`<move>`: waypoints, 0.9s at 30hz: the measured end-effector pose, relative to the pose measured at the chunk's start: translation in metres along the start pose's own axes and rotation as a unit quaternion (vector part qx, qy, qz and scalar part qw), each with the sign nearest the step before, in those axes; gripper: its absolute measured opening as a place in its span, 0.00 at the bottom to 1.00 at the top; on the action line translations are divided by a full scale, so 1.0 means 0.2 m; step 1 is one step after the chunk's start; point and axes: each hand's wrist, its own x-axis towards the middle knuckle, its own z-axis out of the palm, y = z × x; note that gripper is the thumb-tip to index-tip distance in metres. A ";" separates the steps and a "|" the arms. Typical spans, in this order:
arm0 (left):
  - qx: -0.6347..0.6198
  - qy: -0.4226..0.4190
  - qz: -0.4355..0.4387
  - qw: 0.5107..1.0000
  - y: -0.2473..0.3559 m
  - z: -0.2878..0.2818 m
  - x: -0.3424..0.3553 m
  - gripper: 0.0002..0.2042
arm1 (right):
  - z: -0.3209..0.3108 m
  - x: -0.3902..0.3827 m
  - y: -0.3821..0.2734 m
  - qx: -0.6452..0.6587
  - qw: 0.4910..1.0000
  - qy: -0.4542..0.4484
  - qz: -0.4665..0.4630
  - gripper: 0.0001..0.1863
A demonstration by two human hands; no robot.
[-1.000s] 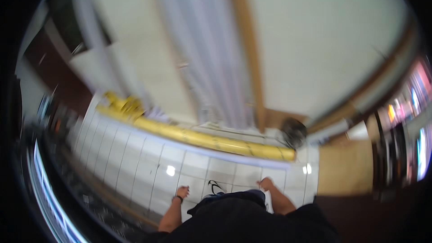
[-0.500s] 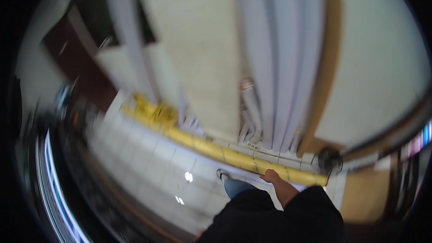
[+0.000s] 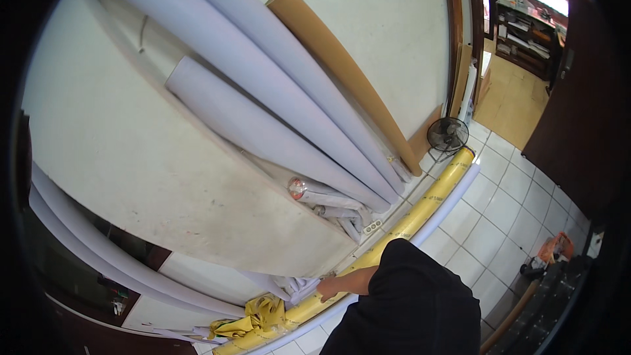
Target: Operator monitors and manages a large format digital printing run, interacting with a computer workstation and the printer.
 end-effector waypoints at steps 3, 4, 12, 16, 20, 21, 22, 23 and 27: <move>-0.093 0.019 -0.012 0.995 -0.27 -0.26 -0.07 0.16 | -0.01 0.10 -0.25 -0.004 0.999 -0.044 -0.024 0.31; -0.122 0.022 -0.017 0.992 -0.33 -0.32 -0.12 0.17 | 0.08 0.16 -0.23 -0.018 0.999 -0.035 -0.022 0.31; -0.197 0.118 -0.032 0.973 -0.84 -0.58 -0.64 0.13 | 0.90 -0.18 0.38 0.032 0.961 0.045 0.271 0.34; 0.069 0.087 -0.048 0.993 -1.19 -0.47 -0.98 0.23 | 0.88 0.05 0.00 -0.171 0.923 -0.303 0.164 0.26; 0.018 0.009 -0.112 0.994 -1.66 -0.58 -1.40 0.30 | 1.04 0.48 -0.45 -0.323 0.824 -0.455 -0.095 0.23; -0.046 0.021 -0.156 0.986 -1.73 -0.66 -1.51 0.30 | 1.10 0.52 -0.54 -0.346 0.788 -0.487 -0.146 0.23; -0.158 0.079 -0.247 0.953 -1.81 -0.71 -1.62 0.31 | 1.15 0.57 -0.61 -0.363 0.755 -0.512 -0.188 0.22; -0.260 0.130 -0.325 0.900 -1.87 -0.83 -1.70 0.31 | 1.19 0.67 -0.68 -0.377 0.727 -0.528 -0.226 0.21; -0.162 0.262 -0.394 0.866 -2.25 -1.13 -2.01 0.28 | 1.27 0.88 -0.81 -0.408 0.589 -0.601 -0.353 0.18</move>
